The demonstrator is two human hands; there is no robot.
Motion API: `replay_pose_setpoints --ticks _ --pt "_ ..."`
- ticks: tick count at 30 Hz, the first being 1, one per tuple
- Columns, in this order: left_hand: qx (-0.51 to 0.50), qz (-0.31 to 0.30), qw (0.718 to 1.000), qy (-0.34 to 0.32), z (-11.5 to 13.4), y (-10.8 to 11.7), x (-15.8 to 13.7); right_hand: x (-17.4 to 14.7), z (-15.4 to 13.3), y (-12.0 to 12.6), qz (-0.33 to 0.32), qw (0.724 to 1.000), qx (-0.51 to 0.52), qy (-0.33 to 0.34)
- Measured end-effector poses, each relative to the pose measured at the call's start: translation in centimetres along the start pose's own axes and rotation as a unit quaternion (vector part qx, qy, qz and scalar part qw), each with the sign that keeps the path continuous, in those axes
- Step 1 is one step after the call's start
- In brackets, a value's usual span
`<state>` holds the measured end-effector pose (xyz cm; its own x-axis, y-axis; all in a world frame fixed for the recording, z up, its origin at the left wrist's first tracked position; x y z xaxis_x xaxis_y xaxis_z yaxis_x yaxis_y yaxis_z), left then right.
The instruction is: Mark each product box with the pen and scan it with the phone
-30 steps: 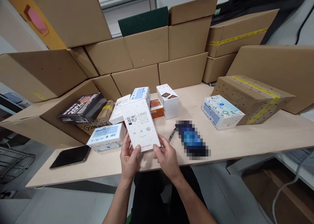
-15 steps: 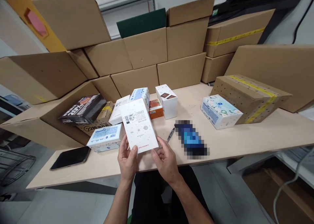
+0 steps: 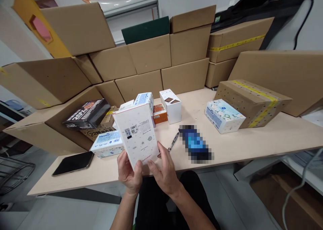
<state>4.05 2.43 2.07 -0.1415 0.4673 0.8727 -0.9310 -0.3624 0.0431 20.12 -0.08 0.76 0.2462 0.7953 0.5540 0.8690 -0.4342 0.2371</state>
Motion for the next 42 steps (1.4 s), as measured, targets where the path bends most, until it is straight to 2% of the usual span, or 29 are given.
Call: replay_pose_setpoints --ticks 3,6,9,12,14,19,23,28,31,34,38,42 --pt "0.023 -0.003 0.998 -0.06 0.8 0.6 0.8 0.4 0.3 0.2 -0.023 0.999 0.01 -0.033" --pt "0.028 -0.035 0.994 -0.096 0.9 1.2 1.7 1.1 1.2 1.7 0.01 0.998 -0.007 -0.061" --pt "0.049 -0.086 0.99 -0.103 0.5 1.5 2.6 1.9 2.0 3.3 0.045 0.986 -0.154 -0.034" --pt "0.076 -0.127 0.984 -0.098 0.2 1.4 3.1 2.5 2.9 3.3 -0.017 0.93 -0.367 0.0" --pt "0.092 -0.143 0.981 -0.091 0.1 1.0 3.3 2.8 3.5 3.1 -0.059 0.901 -0.431 0.001" --pt "0.129 -0.15 0.978 -0.065 -0.5 0.4 3.6 3.5 3.0 2.5 -0.106 0.892 -0.44 0.014" --pt "0.14 -0.157 0.976 -0.057 -1.2 -0.1 3.8 3.9 2.4 2.5 -0.123 0.906 -0.405 0.028" --pt "0.151 -0.154 0.975 -0.05 -1.7 -0.6 3.8 3.2 2.3 3.2 -0.111 0.949 -0.289 0.054" --pt "0.147 -0.151 0.976 -0.046 -1.7 -0.7 3.7 2.0 3.0 4.1 -0.062 0.978 -0.193 0.049" --pt "0.138 -0.148 0.979 -0.037 -1.7 -0.6 3.5 0.5 4.1 5.7 0.024 0.995 -0.094 0.01" --pt "0.124 -0.15 0.98 -0.042 -1.5 -0.5 3.2 -0.7 5.2 6.8 0.092 0.994 0.032 -0.058" --pt "0.127 -0.187 0.972 -0.061 -0.8 -0.4 2.7 -0.7 5.5 7.2 0.151 0.969 0.155 -0.121"
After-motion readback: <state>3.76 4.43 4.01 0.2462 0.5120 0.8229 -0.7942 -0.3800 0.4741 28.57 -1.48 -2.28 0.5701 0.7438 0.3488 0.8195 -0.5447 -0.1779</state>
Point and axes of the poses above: each hand's wrist, its own x-axis towards the middle knuckle, its own y-axis out of the back of the hand, z = x × y, the point moved 6 cm from there along x, towards the middle knuckle, and after that the axes turned 1 degree about -z, right-handed, at the moved point
